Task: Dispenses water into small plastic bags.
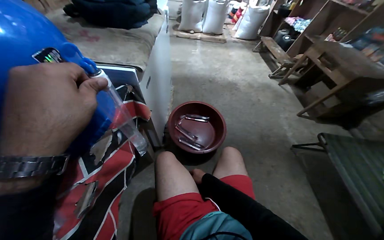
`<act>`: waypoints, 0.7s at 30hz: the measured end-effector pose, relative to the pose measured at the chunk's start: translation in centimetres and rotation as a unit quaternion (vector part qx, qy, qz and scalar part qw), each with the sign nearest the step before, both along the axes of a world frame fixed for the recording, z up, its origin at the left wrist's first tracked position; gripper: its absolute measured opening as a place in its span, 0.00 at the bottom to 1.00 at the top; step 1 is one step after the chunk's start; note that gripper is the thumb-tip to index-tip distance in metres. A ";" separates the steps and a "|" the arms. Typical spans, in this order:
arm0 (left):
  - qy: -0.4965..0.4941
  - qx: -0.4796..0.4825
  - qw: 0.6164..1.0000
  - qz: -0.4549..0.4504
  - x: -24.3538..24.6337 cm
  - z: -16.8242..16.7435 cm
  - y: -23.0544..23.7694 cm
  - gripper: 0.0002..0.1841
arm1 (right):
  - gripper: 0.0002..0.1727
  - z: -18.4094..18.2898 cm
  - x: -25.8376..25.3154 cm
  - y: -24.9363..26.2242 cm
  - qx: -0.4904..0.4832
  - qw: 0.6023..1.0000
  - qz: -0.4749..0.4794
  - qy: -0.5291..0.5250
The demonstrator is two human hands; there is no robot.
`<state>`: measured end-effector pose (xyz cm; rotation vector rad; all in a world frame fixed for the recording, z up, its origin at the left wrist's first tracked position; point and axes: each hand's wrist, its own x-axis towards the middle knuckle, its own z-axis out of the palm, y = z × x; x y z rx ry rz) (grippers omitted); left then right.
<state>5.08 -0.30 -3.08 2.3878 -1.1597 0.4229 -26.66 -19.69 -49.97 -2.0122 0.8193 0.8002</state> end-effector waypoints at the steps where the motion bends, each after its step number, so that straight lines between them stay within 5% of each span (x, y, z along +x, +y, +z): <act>1: -0.001 0.001 1.000 0.001 0.0 0.0 0.0 0.32 | 0.26 -0.1 0.0 0.0 0.000 1.000 0.003 -0.002; 21: 0.007 0.002 1.000 0.009 -0.9 0.5 -0.1 0.31 | 0.26 -0.7 0.2 -0.3 -0.001 1.000 -0.005 0.007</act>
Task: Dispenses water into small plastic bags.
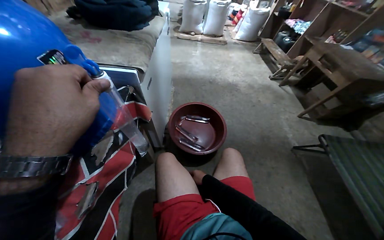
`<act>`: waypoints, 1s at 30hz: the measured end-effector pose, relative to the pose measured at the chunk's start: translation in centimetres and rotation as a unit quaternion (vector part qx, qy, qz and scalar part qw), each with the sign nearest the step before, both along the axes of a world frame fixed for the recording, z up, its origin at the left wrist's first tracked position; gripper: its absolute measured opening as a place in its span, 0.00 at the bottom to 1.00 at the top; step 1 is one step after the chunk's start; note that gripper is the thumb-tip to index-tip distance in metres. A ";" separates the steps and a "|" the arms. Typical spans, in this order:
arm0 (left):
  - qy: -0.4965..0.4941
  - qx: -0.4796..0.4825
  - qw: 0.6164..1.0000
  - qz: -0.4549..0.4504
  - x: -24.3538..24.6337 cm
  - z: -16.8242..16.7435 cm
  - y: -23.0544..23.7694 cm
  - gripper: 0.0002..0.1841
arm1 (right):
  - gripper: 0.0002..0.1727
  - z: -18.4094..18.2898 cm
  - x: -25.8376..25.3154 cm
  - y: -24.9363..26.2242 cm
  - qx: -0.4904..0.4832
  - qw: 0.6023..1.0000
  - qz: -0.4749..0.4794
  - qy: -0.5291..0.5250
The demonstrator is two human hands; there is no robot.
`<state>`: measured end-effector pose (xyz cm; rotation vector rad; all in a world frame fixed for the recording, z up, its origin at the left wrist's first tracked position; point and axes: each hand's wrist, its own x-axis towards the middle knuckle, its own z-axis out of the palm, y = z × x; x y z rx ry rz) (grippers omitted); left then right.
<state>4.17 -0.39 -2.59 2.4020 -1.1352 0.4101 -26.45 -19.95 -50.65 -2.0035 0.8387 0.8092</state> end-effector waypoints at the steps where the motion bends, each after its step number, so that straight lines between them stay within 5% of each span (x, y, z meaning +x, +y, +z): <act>1: 0.001 0.000 1.000 0.000 -0.1 0.0 0.0 0.31 | 0.26 0.0 -0.1 0.0 0.001 1.000 -0.001 0.002; 9: 0.004 -0.010 1.000 -0.011 -0.1 0.0 -0.1 0.29 | 0.26 1.7 -0.8 1.3 -0.075 0.997 -0.016 0.016; 16: -0.001 -0.019 1.000 -0.011 0.4 -1.0 -0.1 0.29 | 0.24 5.1 -0.5 1.6 -0.037 0.999 0.022 0.012; 18: 0.003 -0.027 1.000 -0.011 -0.3 -0.7 -0.1 0.28 | 0.23 7.9 0.1 2.4 -0.031 0.999 -0.004 0.033; 22: -0.010 -0.025 0.999 -0.020 -0.9 -0.2 -0.2 0.28 | 0.23 7.4 0.7 2.9 -0.086 0.994 -0.069 0.010; 25: -0.020 -0.032 0.999 -0.029 -0.2 -0.6 -0.3 0.28 | 0.25 14.1 0.5 5.1 -0.095 0.991 -0.031 0.088; 28: -0.012 -0.025 0.999 -0.023 0.2 -1.0 -0.2 0.28 | 0.23 15.5 -4.1 2.5 -0.085 0.974 0.132 -0.166; 29: -0.009 -0.027 0.999 -0.021 0.4 -1.1 -0.3 0.29 | 0.21 19.4 -3.7 3.6 -0.118 0.976 0.125 -0.132; 30: -0.009 -0.031 0.999 -0.019 0.7 -1.4 -0.3 0.29 | 0.22 25.0 -1.1 6.0 -0.120 0.990 0.039 0.060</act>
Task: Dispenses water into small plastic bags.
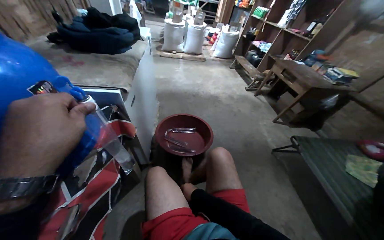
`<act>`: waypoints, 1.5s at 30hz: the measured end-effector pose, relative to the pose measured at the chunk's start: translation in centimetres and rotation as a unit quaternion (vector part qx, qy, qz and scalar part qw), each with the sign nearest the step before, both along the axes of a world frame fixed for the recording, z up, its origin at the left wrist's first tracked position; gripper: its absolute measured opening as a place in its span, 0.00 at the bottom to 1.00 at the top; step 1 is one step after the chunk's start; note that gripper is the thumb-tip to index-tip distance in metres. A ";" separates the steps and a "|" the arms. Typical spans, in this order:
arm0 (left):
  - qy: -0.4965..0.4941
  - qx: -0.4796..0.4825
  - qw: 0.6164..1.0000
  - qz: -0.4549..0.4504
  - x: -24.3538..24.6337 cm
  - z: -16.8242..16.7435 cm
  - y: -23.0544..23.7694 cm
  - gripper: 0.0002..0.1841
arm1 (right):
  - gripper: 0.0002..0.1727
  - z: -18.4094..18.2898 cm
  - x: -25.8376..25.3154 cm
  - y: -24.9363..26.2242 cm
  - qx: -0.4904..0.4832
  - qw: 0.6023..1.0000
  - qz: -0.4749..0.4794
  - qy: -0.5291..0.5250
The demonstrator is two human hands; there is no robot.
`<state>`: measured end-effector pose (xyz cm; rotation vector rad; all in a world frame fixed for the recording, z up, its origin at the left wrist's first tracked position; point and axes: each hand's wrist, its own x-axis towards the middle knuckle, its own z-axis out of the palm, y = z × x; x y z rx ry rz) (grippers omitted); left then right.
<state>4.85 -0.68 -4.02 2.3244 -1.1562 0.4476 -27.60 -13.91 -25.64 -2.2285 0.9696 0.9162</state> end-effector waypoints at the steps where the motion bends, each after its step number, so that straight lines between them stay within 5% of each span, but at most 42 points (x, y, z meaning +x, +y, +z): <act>1: 0.001 0.000 1.000 0.003 0.3 -0.2 0.0 0.30 | 0.23 1.3 0.9 0.5 0.000 0.998 -0.053 0.040; 3: 0.004 0.008 1.000 0.010 0.6 -0.4 0.0 0.31 | 0.21 -6.3 -1.4 -2.4 0.043 0.993 0.013 -0.108; 5: 0.008 0.013 1.000 0.013 0.8 -0.5 0.1 0.30 | 0.22 -12.1 -0.9 -3.4 0.088 0.992 -0.026 -0.091; 9: 0.009 0.006 1.000 0.010 1.9 -1.5 0.2 0.32 | 0.23 -6.3 0.4 -1.2 0.048 0.998 0.011 0.034; 11: 0.008 0.004 1.000 0.011 2.2 -1.8 0.2 0.32 | 0.24 -12.5 -1.6 -2.8 -0.012 0.980 0.135 -0.147; 12: 0.008 0.004 1.000 0.010 2.2 -1.7 0.3 0.33 | 0.26 -14.0 0.1 -1.8 -0.022 0.998 0.036 -0.053; 14: 0.013 0.004 1.000 0.012 2.1 -1.5 0.2 0.33 | 0.30 -18.9 0.7 -2.4 -0.026 0.992 -0.072 -0.097; 18: 0.018 0.003 1.000 0.024 1.7 -1.4 0.2 0.33 | 0.28 -14.7 1.2 -1.3 -0.008 0.996 -0.079 -0.034; 21: 0.025 0.004 0.999 0.033 1.4 -1.4 0.3 0.34 | 0.26 -20.7 -0.4 -4.6 0.068 0.991 -0.013 -0.114; 29: 0.004 0.009 1.000 0.028 2.9 -2.0 0.9 0.33 | 0.25 -23.6 0.3 -5.3 0.107 0.990 -0.072 -0.059; 34: -0.003 0.027 0.999 0.026 -2.5 2.5 0.3 0.25 | 0.26 -27.3 -1.1 -7.4 0.126 0.985 -0.087 -0.081; 39: 0.001 0.037 0.998 0.047 -5.2 4.3 0.0 0.21 | 0.27 -24.2 -0.3 -6.1 0.136 0.983 -0.073 -0.095; 43: -0.017 0.031 0.999 0.033 -4.7 3.9 0.2 0.20 | 0.28 -28.1 -0.3 -6.6 0.130 0.982 -0.088 -0.107; 45: -0.029 0.029 0.999 0.029 -4.5 3.6 0.3 0.20 | 0.28 -27.0 -0.2 -6.7 0.135 0.983 -0.079 -0.092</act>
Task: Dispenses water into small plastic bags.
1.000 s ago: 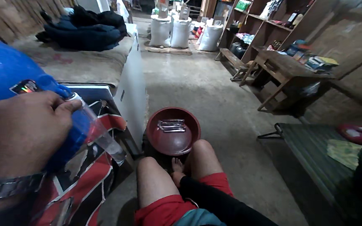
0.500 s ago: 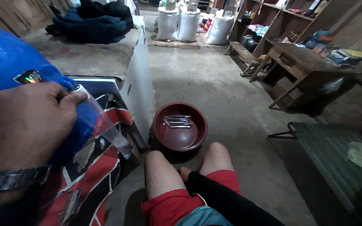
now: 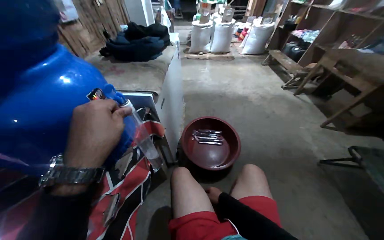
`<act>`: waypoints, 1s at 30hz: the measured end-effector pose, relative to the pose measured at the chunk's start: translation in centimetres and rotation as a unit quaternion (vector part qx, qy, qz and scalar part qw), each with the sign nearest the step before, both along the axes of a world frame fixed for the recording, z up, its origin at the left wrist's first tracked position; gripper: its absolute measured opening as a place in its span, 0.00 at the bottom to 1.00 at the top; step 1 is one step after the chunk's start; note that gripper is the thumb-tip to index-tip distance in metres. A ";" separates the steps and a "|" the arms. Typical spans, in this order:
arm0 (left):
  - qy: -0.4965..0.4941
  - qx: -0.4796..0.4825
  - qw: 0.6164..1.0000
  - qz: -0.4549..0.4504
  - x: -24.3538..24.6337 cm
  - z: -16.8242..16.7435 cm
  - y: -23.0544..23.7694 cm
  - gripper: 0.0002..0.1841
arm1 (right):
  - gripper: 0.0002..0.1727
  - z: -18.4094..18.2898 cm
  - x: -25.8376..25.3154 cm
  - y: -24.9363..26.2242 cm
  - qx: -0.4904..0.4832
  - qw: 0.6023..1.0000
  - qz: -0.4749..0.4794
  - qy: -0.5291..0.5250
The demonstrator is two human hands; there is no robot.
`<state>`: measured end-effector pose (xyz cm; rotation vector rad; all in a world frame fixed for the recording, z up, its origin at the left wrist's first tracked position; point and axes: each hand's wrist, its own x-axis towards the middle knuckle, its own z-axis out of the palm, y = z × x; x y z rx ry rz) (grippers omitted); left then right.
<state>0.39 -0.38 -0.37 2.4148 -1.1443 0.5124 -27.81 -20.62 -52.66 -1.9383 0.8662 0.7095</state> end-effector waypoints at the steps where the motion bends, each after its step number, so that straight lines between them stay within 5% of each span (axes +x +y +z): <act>1: 0.002 0.002 1.000 0.003 0.0 0.0 0.0 0.20 | 0.28 0.4 0.0 0.0 0.001 1.000 0.006 0.004; 11: 0.019 -0.001 1.000 0.025 -0.4 0.0 -0.4 0.19 | 0.28 0.0 0.0 0.3 0.000 1.000 0.003 0.010; 15: 0.005 -0.013 1.000 0.027 -0.5 -0.1 -0.3 0.19 | 0.28 5.3 0.4 1.2 0.021 0.999 0.015 0.038; 18: -0.003 -0.017 0.999 0.036 -0.7 -0.1 -0.4 0.18 | 0.28 2.1 0.2 0.8 0.000 1.000 0.013 0.013; 22: -0.006 -0.026 0.998 0.054 -1.1 -0.2 -0.3 0.19 | 0.28 3.9 0.3 1.2 0.009 0.999 0.020 0.032; 26: 0.002 -0.038 0.998 0.051 -1.3 -0.1 -0.3 0.18 | 0.28 -0.2 -0.3 0.6 -0.015 1.000 0.002 -0.009; 30: 0.012 -0.038 0.998 0.052 -1.8 0.2 -0.3 0.18 | 0.27 2.1 0.0 0.9 0.014 1.000 -0.007 0.010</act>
